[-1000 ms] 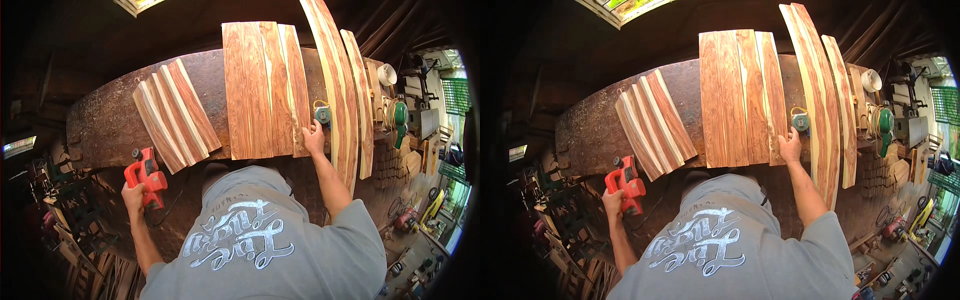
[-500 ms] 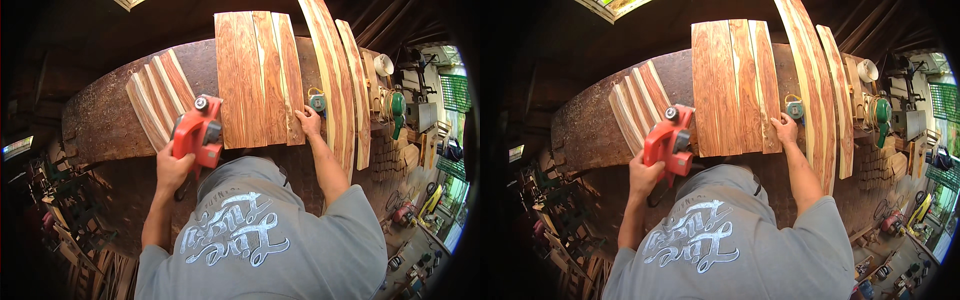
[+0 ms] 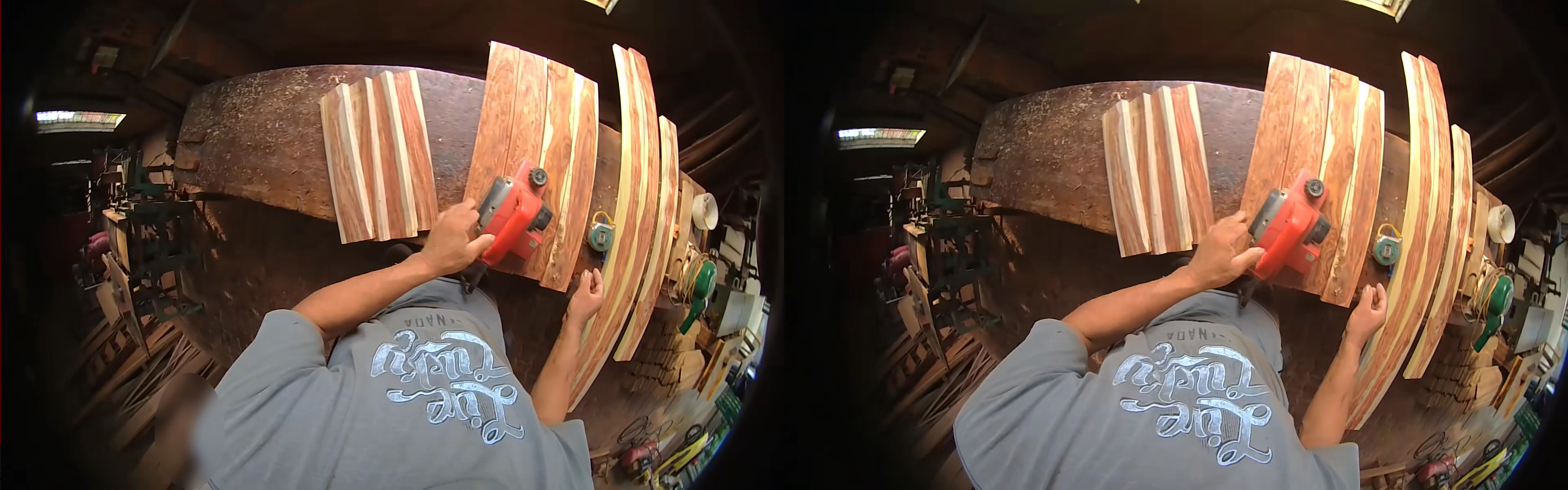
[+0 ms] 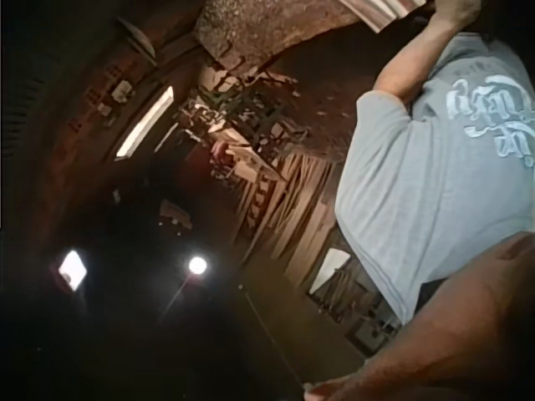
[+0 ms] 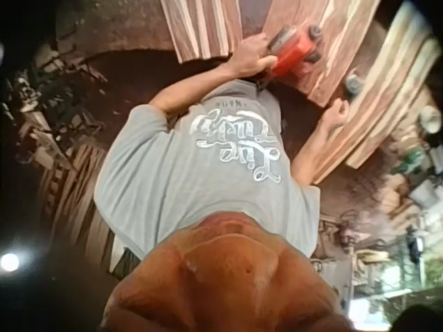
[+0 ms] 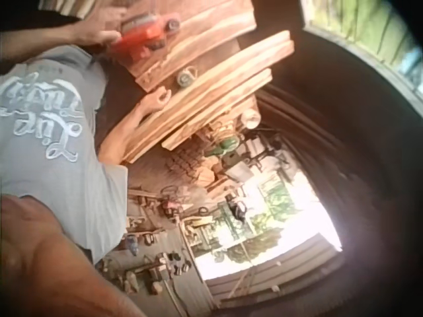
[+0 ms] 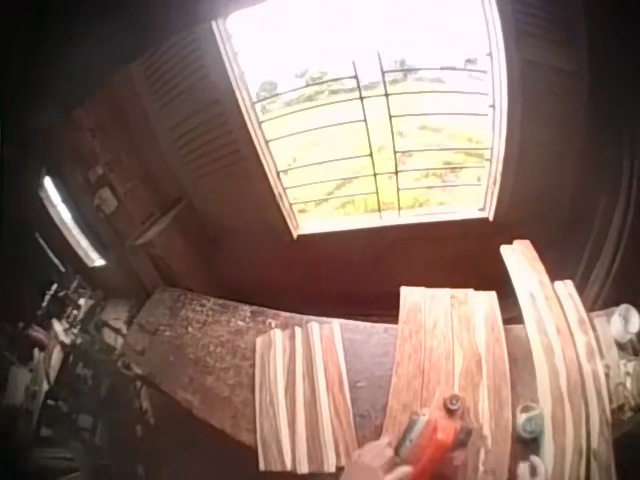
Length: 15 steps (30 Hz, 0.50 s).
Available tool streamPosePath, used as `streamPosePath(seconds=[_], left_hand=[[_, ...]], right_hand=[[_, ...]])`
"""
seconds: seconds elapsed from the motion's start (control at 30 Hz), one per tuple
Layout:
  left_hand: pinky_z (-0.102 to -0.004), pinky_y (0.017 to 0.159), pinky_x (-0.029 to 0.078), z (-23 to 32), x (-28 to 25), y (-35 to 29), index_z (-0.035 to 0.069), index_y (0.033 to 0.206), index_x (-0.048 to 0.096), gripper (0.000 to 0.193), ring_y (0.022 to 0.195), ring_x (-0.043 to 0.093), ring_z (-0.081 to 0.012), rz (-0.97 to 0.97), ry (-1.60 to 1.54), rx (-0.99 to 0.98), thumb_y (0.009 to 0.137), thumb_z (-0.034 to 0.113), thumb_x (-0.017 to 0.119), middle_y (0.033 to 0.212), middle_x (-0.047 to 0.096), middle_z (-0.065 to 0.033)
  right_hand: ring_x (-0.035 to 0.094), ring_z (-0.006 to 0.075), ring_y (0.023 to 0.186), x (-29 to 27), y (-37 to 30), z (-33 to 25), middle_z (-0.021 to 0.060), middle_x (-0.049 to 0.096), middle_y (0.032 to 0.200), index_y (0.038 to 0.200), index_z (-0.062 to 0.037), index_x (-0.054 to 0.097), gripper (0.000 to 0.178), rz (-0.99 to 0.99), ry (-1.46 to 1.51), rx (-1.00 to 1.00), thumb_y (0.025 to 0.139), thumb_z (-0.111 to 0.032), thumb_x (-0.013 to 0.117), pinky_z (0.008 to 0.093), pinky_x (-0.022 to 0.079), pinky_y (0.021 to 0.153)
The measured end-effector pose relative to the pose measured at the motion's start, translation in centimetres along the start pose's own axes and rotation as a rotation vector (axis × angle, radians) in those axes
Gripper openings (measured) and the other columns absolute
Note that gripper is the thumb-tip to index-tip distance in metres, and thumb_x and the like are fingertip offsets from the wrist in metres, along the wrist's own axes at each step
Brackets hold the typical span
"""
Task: The recorder uses a miter saw to measure, mark, and cut several pieces of wood planks in a workshop environment.
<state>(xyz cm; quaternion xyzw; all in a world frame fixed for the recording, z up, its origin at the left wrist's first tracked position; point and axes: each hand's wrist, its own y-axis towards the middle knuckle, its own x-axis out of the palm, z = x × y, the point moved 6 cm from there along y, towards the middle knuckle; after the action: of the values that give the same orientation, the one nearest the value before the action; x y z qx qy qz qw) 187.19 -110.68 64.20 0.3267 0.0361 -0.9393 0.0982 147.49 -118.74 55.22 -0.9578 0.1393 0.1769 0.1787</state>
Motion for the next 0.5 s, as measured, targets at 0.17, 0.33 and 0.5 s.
streamPosePath(seconds=[0.17, 0.33, 0.5], left_hand=[[-0.0585, 0.122, 0.024, -11.3, -9.3, -4.1, -0.009, 0.136, 0.052, 0.078, 0.150, 0.028, -0.0518, 0.200, 0.406, -0.480, 0.086, 0.046, 0.076, 0.161, 0.028, -0.0379], [-0.0580, 0.114, 0.037, -20.3, -14.2, -9.8, -0.003, 0.140, 0.048, 0.097, 0.144, 0.037, -0.0494, 0.285, 0.227, -1.023, 0.071, 0.056, 0.084, 0.152, 0.037, -0.0342], [-0.0508, 0.099, 0.051, -22.8, -16.3, -11.4, -0.002, 0.128, 0.057, 0.083, 0.121, 0.056, -0.0411, 0.320, 0.177, -0.889, 0.066, 0.045, 0.084, 0.127, 0.054, -0.0220]], right_hand=[[0.065, 0.0230, 0.112, 3.2, -3.6, -9.3, 0.0148, 0.068, 0.124, 0.133, 0.0045, 0.064, 0.039, 0.086, -0.118, -0.330, 0.101, -0.018, 0.068, 0.0365, 0.051, 0.101], [0.060, 0.0195, 0.121, 13.3, -9.9, -19.9, 0.0105, 0.065, 0.130, 0.132, 0.0026, 0.064, 0.036, -0.141, -0.230, -0.814, 0.099, -0.010, 0.070, 0.0339, 0.047, 0.105], [0.068, 0.0153, 0.099, 24.4, -17.1, -19.6, 0.0072, 0.071, 0.111, 0.127, 0.0019, 0.066, 0.033, -0.566, 0.061, -0.385, 0.096, -0.009, 0.073, 0.0303, 0.055, 0.090]])
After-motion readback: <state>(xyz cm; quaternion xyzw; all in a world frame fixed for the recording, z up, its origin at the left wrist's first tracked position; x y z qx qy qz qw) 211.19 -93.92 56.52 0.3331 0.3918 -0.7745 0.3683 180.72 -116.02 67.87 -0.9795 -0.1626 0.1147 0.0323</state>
